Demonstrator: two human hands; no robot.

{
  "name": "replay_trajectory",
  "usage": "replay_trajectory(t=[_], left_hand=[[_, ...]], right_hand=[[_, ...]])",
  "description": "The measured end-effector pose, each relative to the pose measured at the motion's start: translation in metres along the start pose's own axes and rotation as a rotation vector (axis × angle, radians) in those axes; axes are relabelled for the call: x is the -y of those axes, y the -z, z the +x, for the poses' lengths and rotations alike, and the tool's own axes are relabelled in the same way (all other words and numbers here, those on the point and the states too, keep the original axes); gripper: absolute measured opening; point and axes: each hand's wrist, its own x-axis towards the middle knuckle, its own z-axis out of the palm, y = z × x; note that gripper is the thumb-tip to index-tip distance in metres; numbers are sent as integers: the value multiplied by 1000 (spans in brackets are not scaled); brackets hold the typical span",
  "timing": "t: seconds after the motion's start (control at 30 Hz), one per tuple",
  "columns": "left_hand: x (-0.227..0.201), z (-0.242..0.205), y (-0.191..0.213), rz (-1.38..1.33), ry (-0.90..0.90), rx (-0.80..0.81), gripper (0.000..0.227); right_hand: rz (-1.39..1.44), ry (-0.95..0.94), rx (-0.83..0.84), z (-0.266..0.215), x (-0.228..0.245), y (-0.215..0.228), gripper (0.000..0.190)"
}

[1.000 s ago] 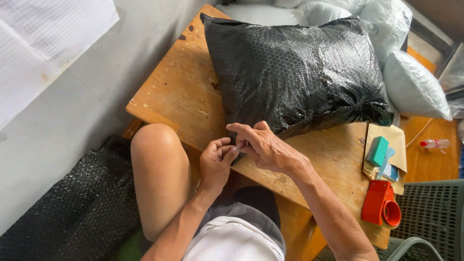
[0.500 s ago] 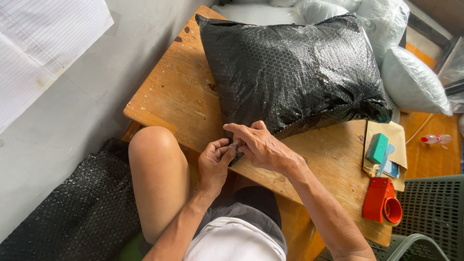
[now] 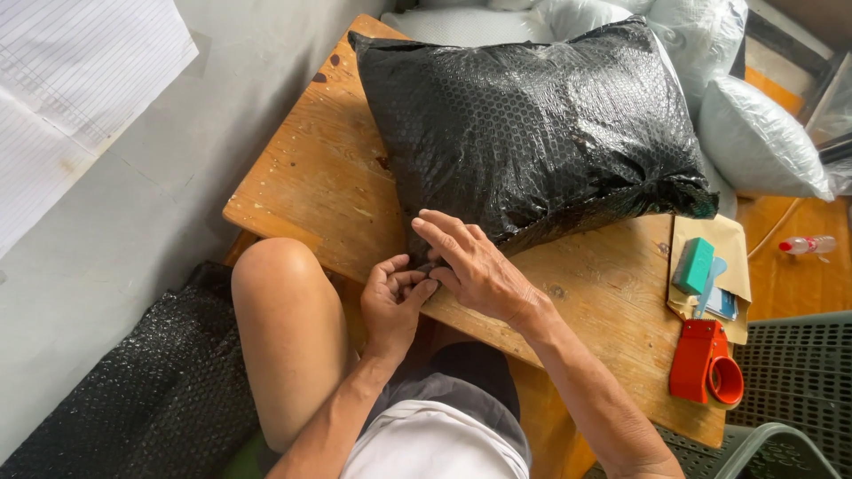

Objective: Sealing a large black bubble wrap bag using a tape dispenser.

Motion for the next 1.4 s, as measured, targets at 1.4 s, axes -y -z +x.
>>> replay_trajectory(t=[1.4], left_hand=[[29, 8, -5, -118, 45, -252, 54]], right_hand=[[557, -1134, -897, -51, 10, -124, 74]])
